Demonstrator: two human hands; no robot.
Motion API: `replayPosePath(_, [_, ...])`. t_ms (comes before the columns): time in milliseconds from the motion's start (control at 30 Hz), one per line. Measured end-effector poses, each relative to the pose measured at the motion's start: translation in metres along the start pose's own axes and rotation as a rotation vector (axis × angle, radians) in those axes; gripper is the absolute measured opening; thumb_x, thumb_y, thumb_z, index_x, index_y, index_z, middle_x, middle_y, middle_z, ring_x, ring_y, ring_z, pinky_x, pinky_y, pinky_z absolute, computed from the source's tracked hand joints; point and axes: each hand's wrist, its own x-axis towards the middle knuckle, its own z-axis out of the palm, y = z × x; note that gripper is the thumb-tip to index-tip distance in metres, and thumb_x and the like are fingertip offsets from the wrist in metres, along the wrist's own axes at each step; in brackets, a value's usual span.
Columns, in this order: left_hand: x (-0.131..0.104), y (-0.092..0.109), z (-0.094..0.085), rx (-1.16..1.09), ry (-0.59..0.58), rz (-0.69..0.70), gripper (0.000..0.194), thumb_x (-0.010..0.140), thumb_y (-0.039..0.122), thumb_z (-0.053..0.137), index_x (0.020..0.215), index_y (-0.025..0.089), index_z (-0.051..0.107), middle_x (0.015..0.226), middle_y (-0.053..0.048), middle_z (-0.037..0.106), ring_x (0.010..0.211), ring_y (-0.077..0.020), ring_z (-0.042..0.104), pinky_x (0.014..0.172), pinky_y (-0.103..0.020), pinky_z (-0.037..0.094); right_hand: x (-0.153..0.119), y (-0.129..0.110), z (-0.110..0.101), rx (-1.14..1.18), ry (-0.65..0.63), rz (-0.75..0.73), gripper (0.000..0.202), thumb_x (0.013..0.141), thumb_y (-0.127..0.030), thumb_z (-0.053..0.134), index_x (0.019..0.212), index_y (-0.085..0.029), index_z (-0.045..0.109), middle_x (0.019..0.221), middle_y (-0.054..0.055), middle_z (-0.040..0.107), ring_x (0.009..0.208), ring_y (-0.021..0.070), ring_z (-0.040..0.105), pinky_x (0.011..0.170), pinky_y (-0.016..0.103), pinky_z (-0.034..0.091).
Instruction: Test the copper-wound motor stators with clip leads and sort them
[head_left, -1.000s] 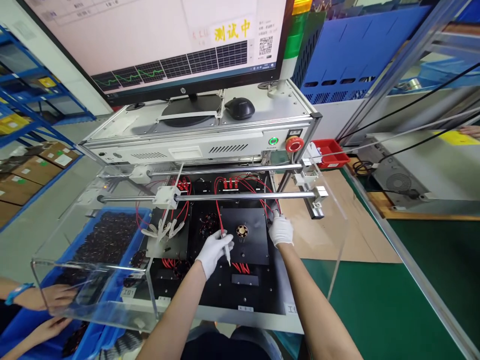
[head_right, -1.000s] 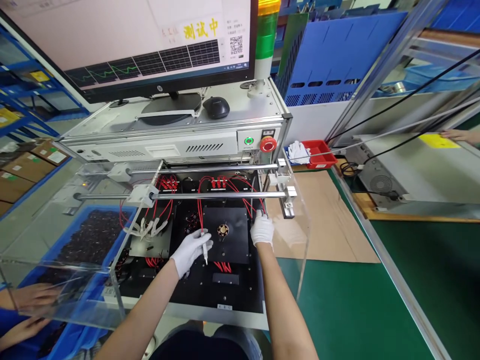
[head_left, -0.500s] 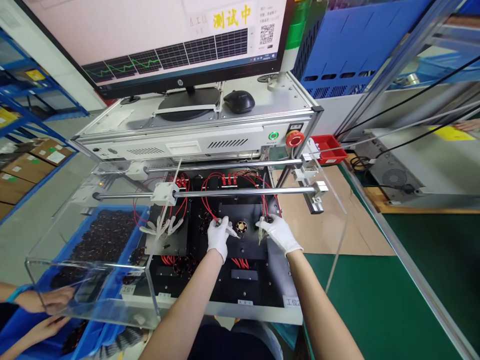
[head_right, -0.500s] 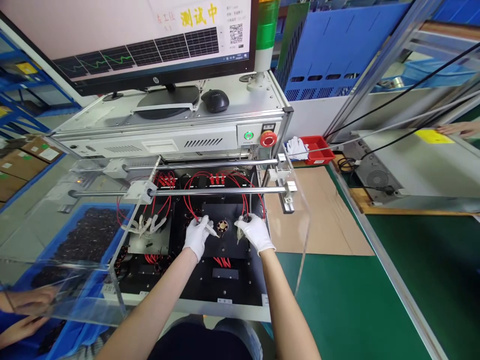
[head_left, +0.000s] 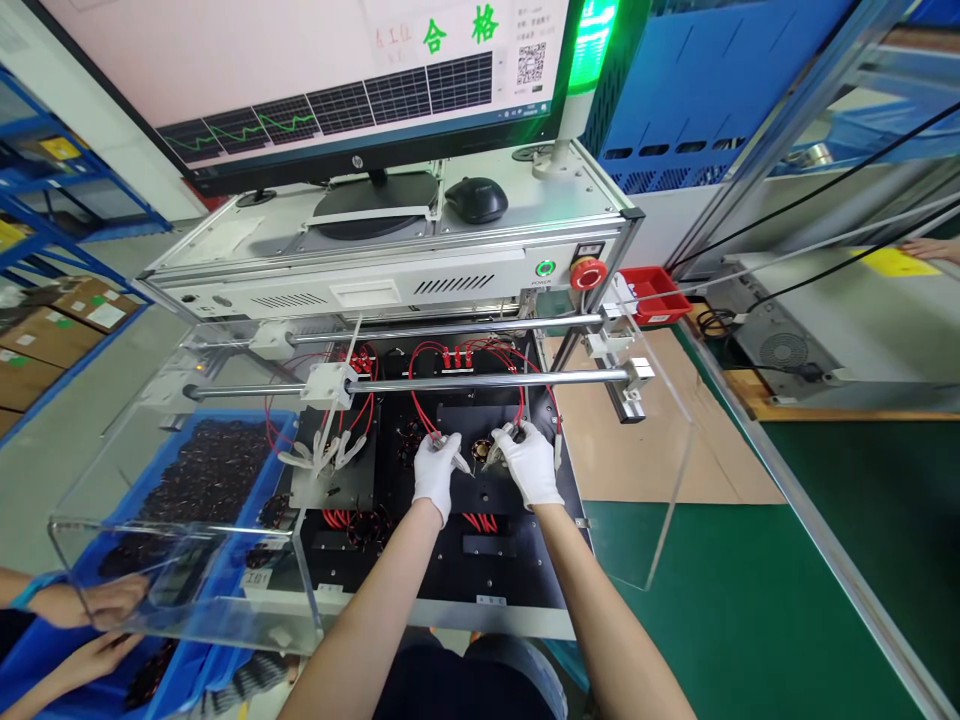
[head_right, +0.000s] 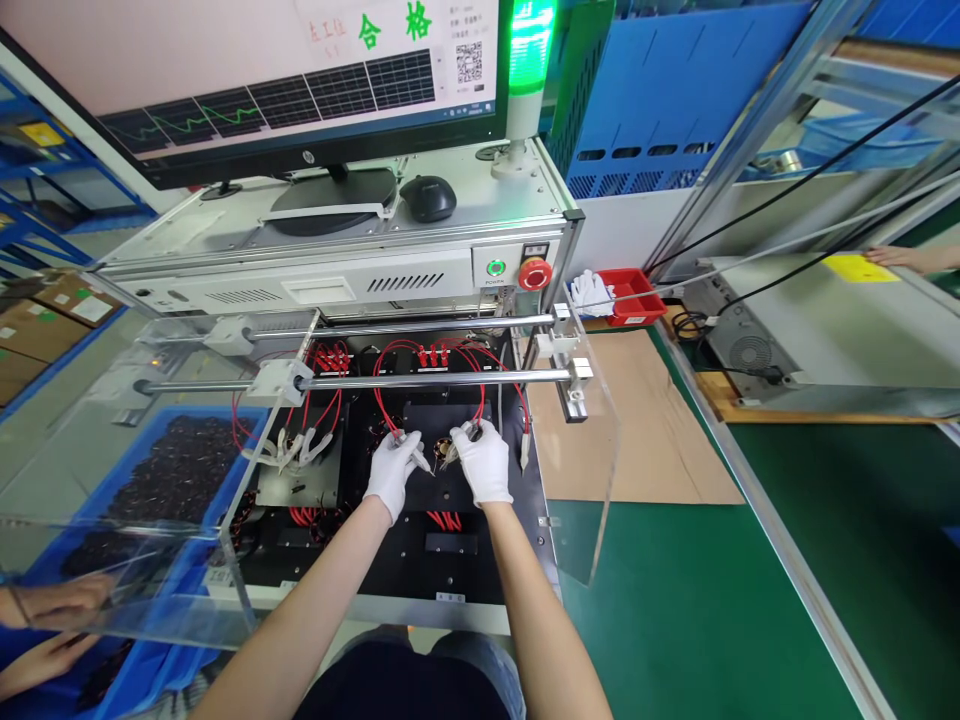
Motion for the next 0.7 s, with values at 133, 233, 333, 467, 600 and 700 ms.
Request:
replayPosePath(133, [0.004, -0.004, -0.001, 0.125, -0.009, 0.039, 0.018, 0.069, 0.016, 0.064, 0.075, 0.017, 0.047, 0.067, 0.005, 0.051, 0.062, -0.0079, 0.056, 0.071, -0.026, 0.047, -0.004, -0.003, 0.001, -0.066, 0.0, 0.001, 0.031, 0.062, -0.046, 0.058, 0.076, -0.018, 0.057, 0.076, 0.006, 0.068, 0.073, 0.0193, 0.062, 0.07, 0.029, 0.045])
replayPosePath(233, [0.008, -0.004, -0.003, 0.255, 0.023, 0.094, 0.02, 0.07, 0.016, 0.063, 0.085, 0.016, 0.05, 0.08, -0.001, 0.056, 0.079, -0.0147, 0.06, 0.083, -0.032, 0.045, -0.007, -0.007, 0.001, -0.089, 0.004, 0.015, 0.031, 0.06, -0.047, 0.059, 0.073, -0.019, 0.057, 0.072, 0.004, 0.067, 0.069, 0.0183, 0.061, 0.068, 0.028, 0.045])
replayPosePath(333, [0.005, 0.001, -0.004, 0.383, 0.112, 0.186, 0.053, 0.061, 0.008, 0.068, 0.109, 0.015, 0.046, 0.117, -0.014, 0.051, 0.117, -0.0255, 0.045, 0.103, -0.04, 0.03, -0.008, -0.008, 0.001, -0.135, 0.016, 0.026, 0.032, 0.059, -0.048, 0.06, 0.072, -0.019, 0.056, 0.069, 0.004, 0.066, 0.065, 0.0177, 0.06, 0.065, 0.028, 0.044])
replayPosePath(467, [-0.008, 0.011, 0.002, 0.758, -0.124, 0.572, 0.065, 0.061, 0.002, 0.06, 0.121, 0.021, 0.046, 0.136, -0.01, 0.039, 0.134, -0.0245, 0.02, 0.112, -0.038, 0.01, -0.008, -0.008, 0.003, -0.208, 0.018, 0.008, 0.037, 0.059, -0.05, 0.06, 0.078, -0.018, 0.057, 0.073, 0.005, 0.066, 0.068, 0.0187, 0.06, 0.067, 0.029, 0.044])
replayPosePath(600, [-0.011, 0.015, 0.014, 0.911, -0.402, 0.473, 0.053, 0.062, 0.005, 0.058, 0.111, 0.022, 0.058, 0.11, -0.009, 0.06, 0.121, -0.0277, 0.04, 0.108, -0.04, 0.022, -0.009, -0.012, -0.002, -0.224, -0.05, -0.057, 0.044, 0.064, -0.053, 0.057, 0.088, -0.017, 0.059, 0.075, 0.006, 0.066, 0.069, 0.0193, 0.06, 0.067, 0.03, 0.045])
replayPosePath(700, [-0.006, 0.018, 0.017, 0.913, -0.4, 0.413, 0.049, 0.058, 0.004, 0.059, 0.103, 0.022, 0.063, 0.095, -0.007, 0.063, 0.107, -0.0275, 0.052, 0.101, -0.039, 0.033, -0.005, -0.007, -0.014, -0.251, -0.001, -0.066, 0.045, 0.077, -0.053, 0.042, 0.1, -0.017, 0.057, 0.086, 0.008, 0.066, 0.079, 0.02, 0.061, 0.074, 0.031, 0.046])
